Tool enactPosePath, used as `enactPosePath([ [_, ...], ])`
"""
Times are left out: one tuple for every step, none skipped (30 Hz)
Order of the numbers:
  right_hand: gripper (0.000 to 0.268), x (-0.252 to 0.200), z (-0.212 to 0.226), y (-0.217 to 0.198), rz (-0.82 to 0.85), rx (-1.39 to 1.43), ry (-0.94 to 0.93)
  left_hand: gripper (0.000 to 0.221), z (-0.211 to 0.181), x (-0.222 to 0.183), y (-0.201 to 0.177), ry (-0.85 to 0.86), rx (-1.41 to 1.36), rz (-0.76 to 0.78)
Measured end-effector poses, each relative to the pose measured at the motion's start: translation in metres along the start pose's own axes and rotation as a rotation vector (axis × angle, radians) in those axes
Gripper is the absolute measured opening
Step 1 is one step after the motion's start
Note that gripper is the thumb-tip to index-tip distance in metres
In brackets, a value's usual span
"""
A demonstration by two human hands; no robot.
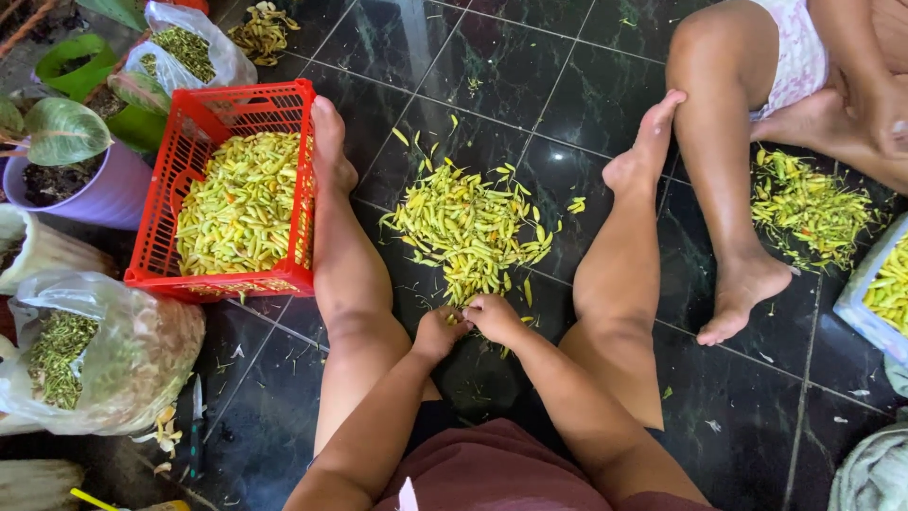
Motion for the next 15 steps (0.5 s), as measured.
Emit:
enactPosePath([
  [0.025, 0.022, -0.019, 0.013, 0.000, 0.001, 0.001, 0.035, -0.005, -0.004, 0.001, 0.000, 0.001, 0.001],
  [0.023, 0.046, -0.045, 0.027, 0.046, 0.250, 0.082, 0.030, -0.014, -0.007, 0.001, 0.060, -0.056, -0.028],
  [0.022, 0.068, -0.071, 0.043, 0.093, 0.499, 0.163, 0.025, -0.023, -0.011, 0.000, 0.120, -0.113, -0.056],
  [0.022, 0.058, -0.062, 0.032, 0.093, 0.498, 0.162, 0.025, -0.034, -0.013, -0.002, 0.120, -0.113, -0.057],
  [0.021, 0.047, -0.060, 0.029, 0.159, 0.593, 0.274, 0.022, -0.048, -0.015, -0.006, 0.155, -0.151, -0.068],
  [0.019, 0.035, -0.058, 0.026, 0.226, 0.687, 0.386, 0.018, -0.062, -0.017, -0.009, 0.189, -0.190, -0.079],
  [0.019, 0.033, -0.055, 0.023, 0.227, 0.686, 0.386, 0.018, -0.064, -0.017, -0.009, 0.189, -0.191, -0.080],
  [0.019, 0.028, -0.056, 0.024, 0.263, 0.751, 0.450, 0.017, -0.068, -0.018, -0.009, 0.218, -0.200, -0.077],
  [0.019, 0.023, -0.057, 0.026, 0.299, 0.817, 0.515, 0.016, -0.072, -0.019, -0.009, 0.247, -0.210, -0.074],
  [0.019, 0.019, -0.050, 0.020, 0.305, 0.816, 0.522, 0.016, -0.064, -0.015, -0.007, 0.237, -0.209, -0.075],
  [0.020, 0.017, -0.044, 0.008, 0.246, 0.814, 0.509, 0.016, -0.055, -0.011, -0.006, 0.228, -0.223, -0.073],
  [0.021, 0.009, -0.043, 0.003, 0.194, 0.811, 0.510, 0.015, -0.040, -0.015, -0.002, 0.205, -0.236, -0.069],
  [0.021, 0.024, -0.059, 0.007, 0.206, 0.811, 0.531, 0.015, -0.030, -0.009, -0.004, 0.181, -0.235, -0.068],
  [0.017, 0.045, -0.066, -0.012, 0.026, 0.562, 0.315, 0.010, -0.013, -0.005, 0.000, 0.088, -0.386, -0.073],
  [0.021, 0.059, -0.066, -0.025, -0.139, 0.308, 0.094, 0.015, 0.003, -0.001, 0.005, -0.007, -0.536, -0.082],
])
Point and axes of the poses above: each hand's wrist, its own x-axis towards the middle knuckle, its own y-axis out of the palm, z = x × y, the point moved 9 cm from there along x, towards the middle knuckle, and after that the axes turned 11 degrees about y, right-handed, at the moved point
